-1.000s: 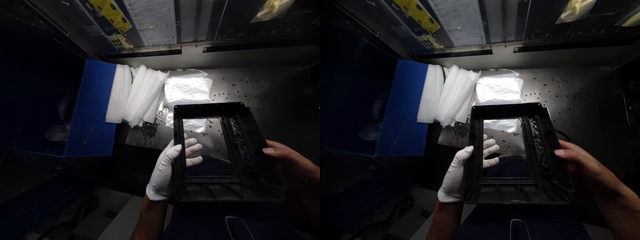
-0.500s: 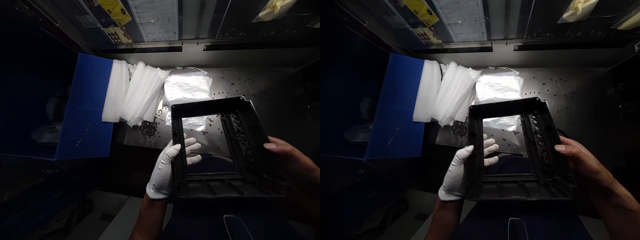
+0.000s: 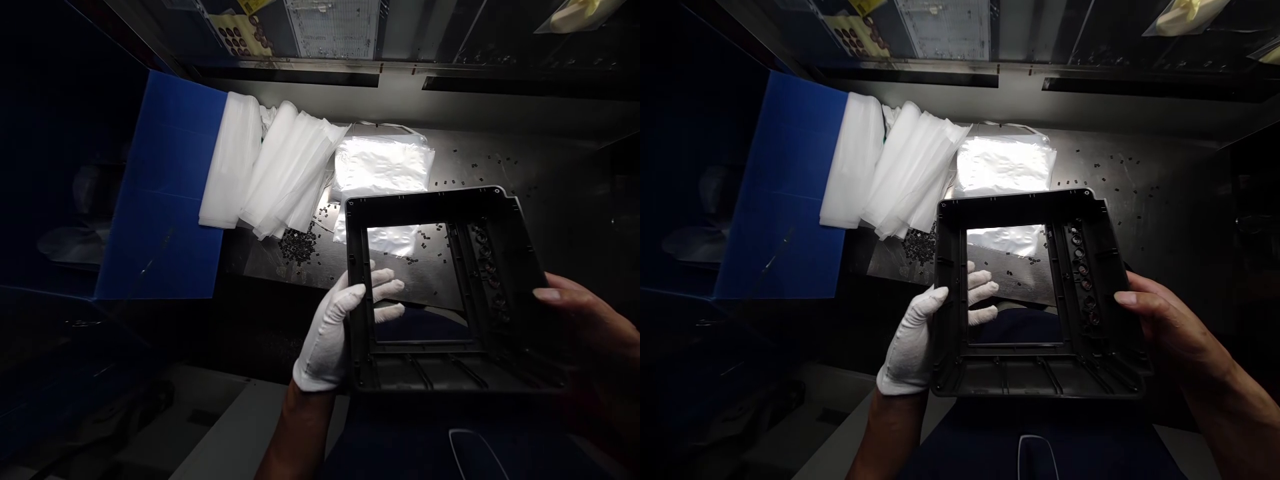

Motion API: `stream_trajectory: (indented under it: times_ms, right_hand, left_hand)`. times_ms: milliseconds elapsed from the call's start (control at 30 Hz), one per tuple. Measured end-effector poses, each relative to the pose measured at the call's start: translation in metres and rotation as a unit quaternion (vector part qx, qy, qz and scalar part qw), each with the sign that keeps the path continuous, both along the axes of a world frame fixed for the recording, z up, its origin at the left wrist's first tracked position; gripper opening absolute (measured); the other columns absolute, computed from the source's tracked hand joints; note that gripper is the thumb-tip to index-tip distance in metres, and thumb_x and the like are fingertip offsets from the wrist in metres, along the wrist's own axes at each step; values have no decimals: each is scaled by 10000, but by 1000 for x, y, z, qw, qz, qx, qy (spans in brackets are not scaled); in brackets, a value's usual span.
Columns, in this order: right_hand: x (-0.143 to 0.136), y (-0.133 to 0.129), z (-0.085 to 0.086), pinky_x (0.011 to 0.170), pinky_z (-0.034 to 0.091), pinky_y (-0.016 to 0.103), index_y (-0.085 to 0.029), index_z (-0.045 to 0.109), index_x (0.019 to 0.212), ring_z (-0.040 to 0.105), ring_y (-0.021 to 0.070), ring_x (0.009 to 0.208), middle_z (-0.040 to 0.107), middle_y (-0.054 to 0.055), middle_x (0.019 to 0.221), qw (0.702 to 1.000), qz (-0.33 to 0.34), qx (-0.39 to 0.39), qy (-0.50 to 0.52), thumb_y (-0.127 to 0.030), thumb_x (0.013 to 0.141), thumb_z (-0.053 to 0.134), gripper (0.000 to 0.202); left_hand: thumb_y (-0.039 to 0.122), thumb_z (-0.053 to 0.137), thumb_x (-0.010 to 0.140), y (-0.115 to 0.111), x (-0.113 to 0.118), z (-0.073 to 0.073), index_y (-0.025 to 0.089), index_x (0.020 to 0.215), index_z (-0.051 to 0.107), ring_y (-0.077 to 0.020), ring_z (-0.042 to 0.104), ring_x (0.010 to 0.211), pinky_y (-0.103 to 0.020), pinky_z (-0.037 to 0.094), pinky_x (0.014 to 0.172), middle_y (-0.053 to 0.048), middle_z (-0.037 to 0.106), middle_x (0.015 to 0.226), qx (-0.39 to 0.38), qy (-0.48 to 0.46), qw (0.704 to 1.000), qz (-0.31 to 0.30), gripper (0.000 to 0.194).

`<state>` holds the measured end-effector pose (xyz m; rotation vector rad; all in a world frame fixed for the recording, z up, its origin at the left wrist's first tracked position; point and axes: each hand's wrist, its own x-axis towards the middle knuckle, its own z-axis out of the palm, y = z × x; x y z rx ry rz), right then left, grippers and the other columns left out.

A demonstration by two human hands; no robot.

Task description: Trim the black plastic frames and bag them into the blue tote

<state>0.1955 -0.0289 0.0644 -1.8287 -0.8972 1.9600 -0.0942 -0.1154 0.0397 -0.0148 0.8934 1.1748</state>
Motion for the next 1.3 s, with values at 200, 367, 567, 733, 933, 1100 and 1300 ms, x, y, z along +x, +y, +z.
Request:
stream_trajectory:
  times_ms: [200, 367, 567, 733, 933, 1100, 1300]
  right_hand:
    - [5, -3, -7, 457, 561, 362, -301, 753, 929, 659, 270, 581, 667, 75, 705, 999, -25, -35, -28, -537, 708, 771, 324]
    - [14, -1, -10, 419, 525, 346, -297, 758, 876, 598, 229, 484, 631, 58, 621, 999, -7, -31, -15, -553, 740, 747, 291]
    - [29, 4, -2, 467, 561, 369, -291, 736, 854, 653, 279, 572, 637, 65, 628, 1000, -3, -12, 4, -534, 724, 757, 276]
    - [61, 0, -3, 551, 576, 338, -286, 723, 1061, 698, 250, 656, 734, 61, 830, 998, -55, 11, 27, -428, 880, 641, 244]
    - [162, 19, -39, 608, 532, 261, -201, 712, 1049, 659, 187, 702, 713, 30, 857, 989, 11, 49, 137, -443, 817, 761, 338]
    - [230, 24, -37, 547, 451, 216, -191, 694, 1041, 522, 110, 598, 613, -9, 770, 977, 23, 77, 197, -441, 920, 678, 278]
    - [272, 11, -39, 555, 442, 226, -184, 669, 1051, 497, 117, 619, 578, 0, 797, 973, -22, 89, 212, -450, 903, 693, 305]
  left_hand:
    - [236, 582, 990, -4, 4, -1, 151, 1404, 598, -423, 573, 1360, -653, 469, 1118, -204, 636, 1426, 8, 16, 1000, -4, 423]
    - [218, 563, 996, -5, 12, 1, 143, 1400, 595, -419, 573, 1360, -647, 472, 1118, -206, 636, 1423, 17, 21, 1000, -1, 412]
    - [244, 578, 990, -1, 39, 2, 131, 1361, 620, -427, 570, 1362, -651, 474, 1116, -215, 631, 1430, 1, 27, 1000, 15, 391]
    - [267, 596, 971, 7, 81, -3, 83, 1358, 622, -430, 576, 1357, -633, 487, 1118, -245, 637, 1417, -41, 15, 998, 34, 429]
    - [264, 614, 951, 25, 158, 2, 82, 1367, 629, -416, 592, 1344, -571, 556, 1077, -239, 642, 1420, -109, 45, 992, 35, 455]
    - [297, 610, 941, 43, 222, 17, 111, 1400, 622, -386, 607, 1335, -517, 595, 1033, -215, 636, 1439, -162, 64, 985, 17, 495]
    - [303, 616, 922, 56, 267, 29, 122, 1398, 637, -386, 611, 1329, -537, 566, 1057, -204, 651, 1424, -181, 113, 977, -15, 509]
